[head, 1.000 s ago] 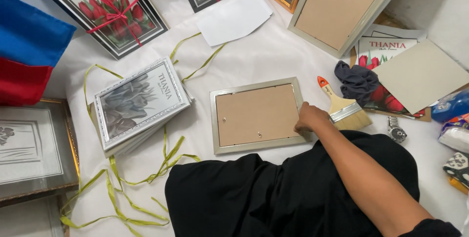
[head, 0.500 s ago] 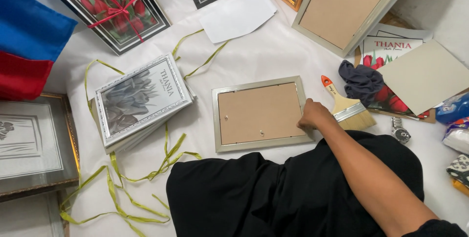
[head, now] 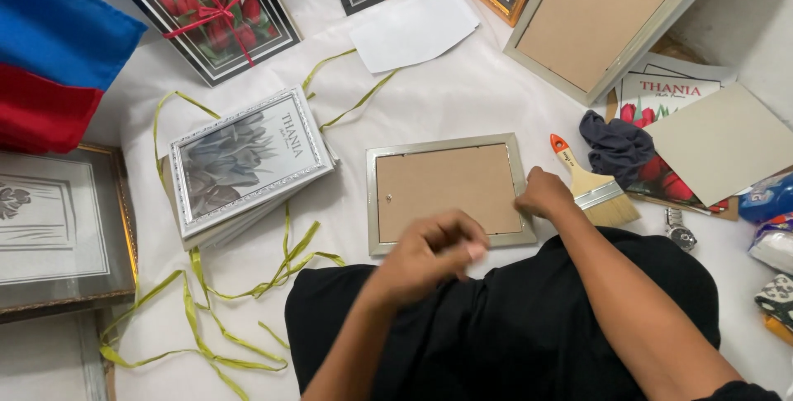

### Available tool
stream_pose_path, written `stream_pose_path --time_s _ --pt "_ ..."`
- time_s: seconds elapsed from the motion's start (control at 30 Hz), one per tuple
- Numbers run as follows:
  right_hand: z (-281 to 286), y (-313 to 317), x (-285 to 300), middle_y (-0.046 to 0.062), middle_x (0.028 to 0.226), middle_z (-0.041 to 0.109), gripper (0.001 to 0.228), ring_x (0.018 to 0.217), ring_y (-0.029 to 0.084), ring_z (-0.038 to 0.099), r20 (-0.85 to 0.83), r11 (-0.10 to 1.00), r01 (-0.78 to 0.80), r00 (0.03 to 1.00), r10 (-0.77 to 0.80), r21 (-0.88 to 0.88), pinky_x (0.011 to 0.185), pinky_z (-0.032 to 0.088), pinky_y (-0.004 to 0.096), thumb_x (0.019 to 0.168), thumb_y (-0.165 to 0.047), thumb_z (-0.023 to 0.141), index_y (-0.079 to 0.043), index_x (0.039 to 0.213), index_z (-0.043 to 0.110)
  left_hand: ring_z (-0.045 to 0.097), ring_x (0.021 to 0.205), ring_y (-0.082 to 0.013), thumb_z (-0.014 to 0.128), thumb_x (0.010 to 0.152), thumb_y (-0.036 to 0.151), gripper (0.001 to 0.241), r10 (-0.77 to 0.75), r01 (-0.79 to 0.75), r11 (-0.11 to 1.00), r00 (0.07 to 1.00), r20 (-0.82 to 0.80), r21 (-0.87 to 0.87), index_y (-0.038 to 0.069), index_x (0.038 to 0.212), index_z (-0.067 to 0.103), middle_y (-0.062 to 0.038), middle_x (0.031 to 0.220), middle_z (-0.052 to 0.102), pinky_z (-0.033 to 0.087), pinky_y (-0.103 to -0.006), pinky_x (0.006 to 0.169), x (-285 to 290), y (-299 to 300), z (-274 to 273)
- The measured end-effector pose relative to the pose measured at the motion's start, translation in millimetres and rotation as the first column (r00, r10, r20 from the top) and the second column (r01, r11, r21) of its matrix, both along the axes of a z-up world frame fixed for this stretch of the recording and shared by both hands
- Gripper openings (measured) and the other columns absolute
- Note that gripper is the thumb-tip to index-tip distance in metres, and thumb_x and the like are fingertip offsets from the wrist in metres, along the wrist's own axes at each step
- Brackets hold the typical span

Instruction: Assembling a picture frame by cleaning the glass and inserting the backboard

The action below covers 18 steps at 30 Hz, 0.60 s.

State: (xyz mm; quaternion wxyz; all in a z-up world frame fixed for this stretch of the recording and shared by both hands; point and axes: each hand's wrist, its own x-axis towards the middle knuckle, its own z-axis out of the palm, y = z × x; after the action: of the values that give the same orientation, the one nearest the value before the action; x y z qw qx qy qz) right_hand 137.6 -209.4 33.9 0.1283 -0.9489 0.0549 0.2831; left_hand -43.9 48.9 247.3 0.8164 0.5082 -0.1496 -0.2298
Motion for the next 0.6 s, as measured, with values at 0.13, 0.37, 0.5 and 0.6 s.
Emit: stream_pose_path --time_s 0.13,0.37,0.5,0.6 --pt "-12 -10 5 0.022 0.096 0.076 0.042 0.101 0.042 0.073 0.111 0.964 0.084 0.987 -0.115 0.253 0.087 0.058 0.049 0.074 -0.016 0.067 -0.005 0.114 0.076 0.069 0.083 -0.0301 0.070 0.091 0.022 0.039 0.389 -0.384 0.598 0.907 0.165 0.703 0.002 0.124 0.068 -0.019 0.092 0.068 0.058 -0.0388 0.071 45 61 -97" --pt "6 1 -6 0.022 0.087 0.079 0.048 0.083 0.035 0.077 0.044 0.933 0.153 0.983 -0.176 0.325 0.078 0.059 0.042 0.072 -0.006 0.056 -0.006 0.113 0.080 0.055 0.128 -0.0518 0.063 0.092 0.024 0.071 0.382 -0.102 0.183 0.924 0.025 0.978 -0.002 0.153 0.039 -0.030 0.138 0.045 0.049 -0.0566 0.105 57 91 -188" --pt "-18 -3 1 0.029 0.078 0.072 0.051 0.064 0.032 0.072 0.000 0.838 0.272 0.951 -0.309 0.473 0.056 0.059 0.041 0.071 0.003 0.057 0.001 0.119 0.075 0.057 0.127 -0.0511 0.064 0.091 0.025 0.074 0.388 -0.112 0.219 0.922 0.019 0.969 -0.008 0.152 0.038 -0.032 0.138 0.044 0.051 -0.0552 0.101 61 86 -199" --pt "-14 0 -1 0.028 0.080 0.071 0.051 0.065 0.030 0.071 -0.046 0.790 0.307 0.941 -0.335 0.531 0.053 0.059 0.040 0.074 0.005 0.058 0.005 0.123 0.072 0.057 0.124 -0.0547 0.067 0.090 0.026 0.074 0.373 -0.141 0.201 0.926 0.057 0.969 -0.011 0.149 0.040 -0.034 0.137 0.044 0.052 -0.0586 0.100 64 87 -202"
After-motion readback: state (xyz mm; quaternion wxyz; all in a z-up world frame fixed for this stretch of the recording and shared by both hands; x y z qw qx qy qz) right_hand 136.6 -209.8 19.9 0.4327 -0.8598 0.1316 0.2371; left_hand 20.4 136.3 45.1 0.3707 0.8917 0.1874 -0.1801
